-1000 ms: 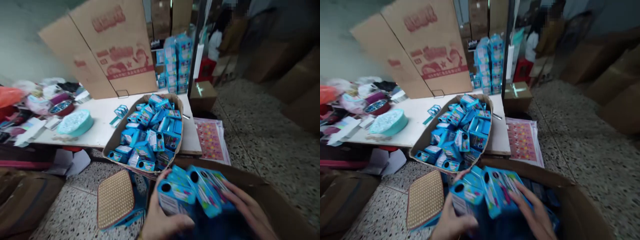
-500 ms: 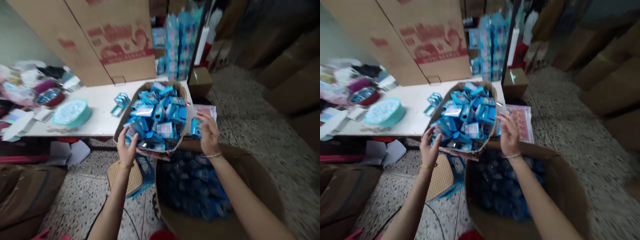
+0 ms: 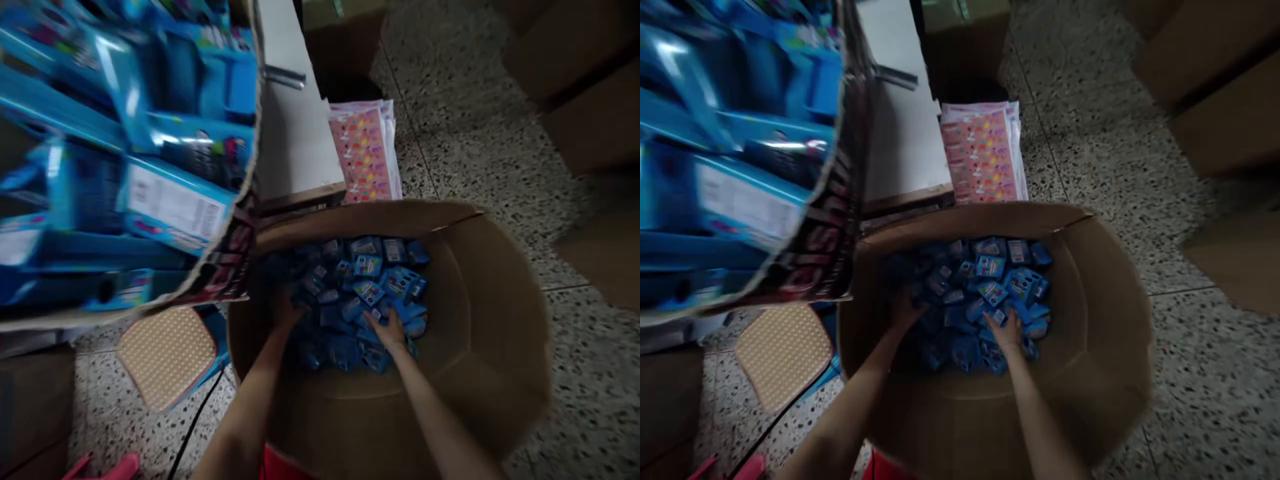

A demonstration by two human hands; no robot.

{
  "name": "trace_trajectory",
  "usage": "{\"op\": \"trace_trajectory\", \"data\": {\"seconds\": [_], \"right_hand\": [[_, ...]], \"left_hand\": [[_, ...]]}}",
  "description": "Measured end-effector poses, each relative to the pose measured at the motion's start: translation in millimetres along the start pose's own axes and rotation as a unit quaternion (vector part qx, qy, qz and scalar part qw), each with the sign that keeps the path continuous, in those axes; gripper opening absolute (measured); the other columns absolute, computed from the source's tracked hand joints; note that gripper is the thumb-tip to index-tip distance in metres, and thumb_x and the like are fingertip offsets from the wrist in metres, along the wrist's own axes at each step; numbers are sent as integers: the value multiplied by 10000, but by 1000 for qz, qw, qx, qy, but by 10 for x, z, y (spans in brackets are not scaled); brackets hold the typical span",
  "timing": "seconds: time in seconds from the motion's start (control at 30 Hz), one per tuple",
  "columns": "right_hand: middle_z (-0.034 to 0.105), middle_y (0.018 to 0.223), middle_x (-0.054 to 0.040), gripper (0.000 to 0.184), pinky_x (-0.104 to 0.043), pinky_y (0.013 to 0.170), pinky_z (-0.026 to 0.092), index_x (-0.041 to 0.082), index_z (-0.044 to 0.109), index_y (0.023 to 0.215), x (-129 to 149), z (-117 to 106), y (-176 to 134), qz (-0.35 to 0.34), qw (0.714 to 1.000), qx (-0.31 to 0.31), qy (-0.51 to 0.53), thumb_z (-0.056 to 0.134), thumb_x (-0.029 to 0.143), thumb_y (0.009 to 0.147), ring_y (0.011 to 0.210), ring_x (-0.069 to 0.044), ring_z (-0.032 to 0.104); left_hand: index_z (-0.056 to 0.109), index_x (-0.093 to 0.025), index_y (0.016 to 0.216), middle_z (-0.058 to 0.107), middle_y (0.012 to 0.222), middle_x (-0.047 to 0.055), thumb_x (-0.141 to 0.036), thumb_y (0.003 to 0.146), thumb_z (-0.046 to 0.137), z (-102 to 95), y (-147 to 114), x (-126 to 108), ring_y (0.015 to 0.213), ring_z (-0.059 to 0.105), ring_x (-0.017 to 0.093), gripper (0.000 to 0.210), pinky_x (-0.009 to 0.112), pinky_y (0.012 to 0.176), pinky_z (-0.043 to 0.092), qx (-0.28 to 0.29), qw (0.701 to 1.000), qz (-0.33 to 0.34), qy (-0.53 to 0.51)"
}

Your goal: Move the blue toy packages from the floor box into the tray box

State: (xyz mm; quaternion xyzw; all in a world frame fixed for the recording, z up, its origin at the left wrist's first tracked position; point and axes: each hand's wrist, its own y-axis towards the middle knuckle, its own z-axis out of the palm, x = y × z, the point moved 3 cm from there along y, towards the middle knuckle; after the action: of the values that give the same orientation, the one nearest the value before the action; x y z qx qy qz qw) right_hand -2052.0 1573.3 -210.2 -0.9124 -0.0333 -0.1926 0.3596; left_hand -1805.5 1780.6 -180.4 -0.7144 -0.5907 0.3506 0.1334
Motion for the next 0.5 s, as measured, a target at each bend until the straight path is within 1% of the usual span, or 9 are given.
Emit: {"op": "trace_trajectory", "data": {"seconds": [0.07, 0.1, 0.13, 0.2, 0.23, 0.3, 0.37, 0.43, 0.5], "right_hand": [[321, 1526, -239, 1102, -541, 1126, 302, 110, 292, 1537, 115, 17, 357, -33, 994, -59, -81, 685, 690, 687, 1381, -428, 327], [247, 1573, -206, 1112, -552, 1123, 299, 159, 256, 1555, 190, 26, 522, -68, 985, -82, -135, 676, 722, 693, 1390, -430, 302], [198, 1599, -179, 1129, -556, 1118, 304, 185, 218, 1568, 257, 55, 669, -99, 975, -81, -182, 663, 748, 696, 1389, -431, 296], [176, 1616, -140, 1141, -549, 1085, 346, 210, 174, 1578, 333, 183, 883, -128, 960, -16, -247, 641, 774, 703, 1354, -440, 336], [197, 1610, -135, 1121, -541, 1064, 368, 214, 200, 1573, 339, 272, 937, -121, 956, 27, -266, 628, 783, 707, 1329, -445, 367], [284, 1566, -156, 1059, -490, 1037, 403, 212, 274, 1550, 314, 475, 930, -95, 952, 102, -271, 585, 804, 728, 1279, -418, 445], [415, 1473, -178, 1003, -440, 1058, 394, 205, 347, 1521, 292, 686, 808, -99, 944, 171, -264, 531, 824, 753, 1261, -371, 492], [472, 1431, -162, 1003, -435, 1116, 338, 230, 376, 1513, 303, 865, 645, -141, 916, 246, -283, 522, 847, 736, 1335, -368, 433], [462, 1456, -154, 1030, -473, 1156, 283, 242, 399, 1504, 326, 963, 525, -163, 881, 302, -327, 572, 852, 692, 1395, -399, 350]], "left_hand": [[237, -68, 1546, 264, 1550, 299, -472, 604, 874, 18, 392, 111, 1454, 221, 458, 1207, 549, 1170, 242, 4, 992, 14, 122], [196, -92, 1561, 262, 1552, 294, -527, 582, 874, 43, 554, 174, 1450, 230, 461, 1268, 556, 1165, 247, 18, 987, 22, 156], [174, -118, 1568, 271, 1549, 288, -573, 539, 882, 78, 691, 241, 1443, 243, 467, 1329, 566, 1156, 259, 32, 984, 28, 174], [190, -153, 1561, 266, 1549, 289, -616, 439, 904, 172, 875, 387, 1425, 270, 487, 1408, 581, 1117, 316, 61, 982, 19, 180], [219, -164, 1551, 255, 1553, 288, -609, 409, 915, 227, 919, 457, 1418, 283, 490, 1410, 577, 1100, 344, 72, 983, 7, 168], [276, -181, 1527, 271, 1553, 265, -567, 422, 929, 342, 916, 562, 1413, 320, 456, 1340, 538, 1093, 376, 75, 991, -12, 108], [290, -203, 1518, 308, 1545, 226, -507, 488, 929, 460, 829, 616, 1392, 391, 381, 1250, 468, 1087, 409, 70, 997, -23, 9], [292, -220, 1513, 372, 1511, 196, -425, 501, 944, 566, 718, 619, 1347, 458, 325, 1221, 423, 1066, 440, 64, 994, -31, -88], [296, -215, 1505, 471, 1435, 182, -336, 551, 931, 658, 621, 592, 1277, 529, 295, 1153, 414, 1043, 460, 83, 981, -60, -168]]}}
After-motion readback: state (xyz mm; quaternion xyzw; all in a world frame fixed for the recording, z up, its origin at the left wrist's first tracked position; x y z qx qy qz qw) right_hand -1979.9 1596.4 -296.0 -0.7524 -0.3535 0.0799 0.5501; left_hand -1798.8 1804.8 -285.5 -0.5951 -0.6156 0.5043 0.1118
